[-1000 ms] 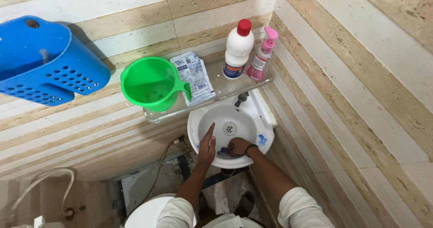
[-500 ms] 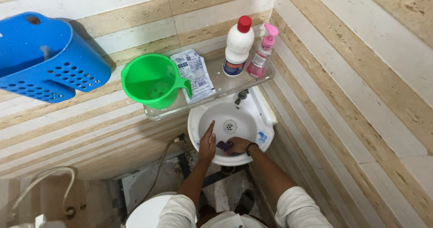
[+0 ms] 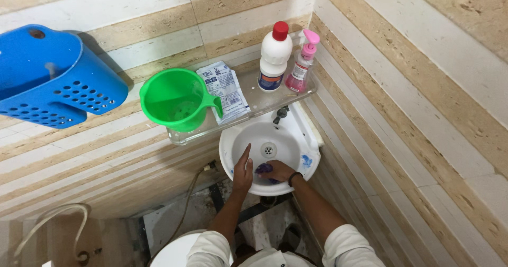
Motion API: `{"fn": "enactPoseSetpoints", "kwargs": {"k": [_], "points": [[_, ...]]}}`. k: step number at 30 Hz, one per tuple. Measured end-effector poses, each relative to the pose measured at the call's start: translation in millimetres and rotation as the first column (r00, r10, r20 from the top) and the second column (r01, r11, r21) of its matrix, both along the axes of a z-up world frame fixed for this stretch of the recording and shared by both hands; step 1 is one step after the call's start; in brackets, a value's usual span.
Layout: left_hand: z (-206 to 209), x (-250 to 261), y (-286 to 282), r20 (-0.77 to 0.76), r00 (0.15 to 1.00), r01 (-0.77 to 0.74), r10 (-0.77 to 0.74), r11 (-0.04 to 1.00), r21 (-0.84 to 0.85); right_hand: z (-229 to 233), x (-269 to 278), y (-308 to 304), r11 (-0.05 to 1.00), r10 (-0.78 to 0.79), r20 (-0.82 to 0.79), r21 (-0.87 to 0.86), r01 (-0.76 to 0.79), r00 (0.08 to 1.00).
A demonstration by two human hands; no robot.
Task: The person pours detergent from a sachet into a bathroom sink and scrubs the basin with a sponge. The person repeatedly scrubs the sink surface and drain area with the sponge.
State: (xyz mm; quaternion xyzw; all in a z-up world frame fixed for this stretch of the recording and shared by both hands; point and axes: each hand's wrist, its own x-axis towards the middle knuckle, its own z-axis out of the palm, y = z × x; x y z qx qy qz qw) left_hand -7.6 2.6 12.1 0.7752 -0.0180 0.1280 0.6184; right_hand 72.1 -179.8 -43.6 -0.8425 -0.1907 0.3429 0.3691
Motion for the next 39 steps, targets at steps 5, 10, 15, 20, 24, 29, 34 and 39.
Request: {"fn": "enactPoseSetpoints", "kwargs": {"k": [5, 10, 15, 20, 24, 29, 34, 39], "points": [[-6.1, 1.1, 0.9, 0.024, 1.0, -0.002, 0.003, 1.0, -0.01, 2.2, -5.1, -2.9, 0.999, -0.053, 0.014, 0.011, 0.053, 0.999], [-12.3, 0.7, 0.8, 0.055, 0.998, -0.01, 0.01, 1.0, -0.007, -2.4, -13.9, -2.6, 0.977, -0.199, 0.186, 0.114, 0.18, 0.962], [-9.0, 1.0, 0.5, 0.063, 0.998, 0.003, -0.002, 1.0, -0.016, 0.8, -24.6, -3.6, 0.999, -0.033, 0.333, 0.037, 0.022, 0.942], [-4.9, 1.7, 0.0, 0.015, 0.999, 0.034, -0.033, 0.997, -0.071, 11.1, -23.3, -3.9, 0.983, 0.178, 0.251, -0.097, -0.158, 0.951], [-6.8, 7.2, 4.4, 0.033, 0.999, 0.03, -0.028, 0.996, -0.078, 4.2, -12.7, 9.3, 0.969, 0.239, 0.135, 0.036, -0.246, 0.961], [-9.6, 5.0, 18.6, 0.073, 0.996, 0.059, -0.05, 0.991, -0.124, -10.5, -7.9, 53.0, 0.993, 0.031, -0.024, 0.113, -0.028, 0.999], [-16.0, 12.3, 41.5, 0.163, 0.987, 0.045, -0.002, 0.964, -0.262, -10.8, -9.5, 85.7, 0.867, -0.23, 0.002, 0.454, 0.204, 0.973], [-13.5, 14.2, 60.5, 0.1, 0.994, -0.008, 0.052, 0.918, -0.397, 30.2, -39.3, 86.5, 0.884, -0.292, 0.18, 0.425, 0.194, 0.939]]}}
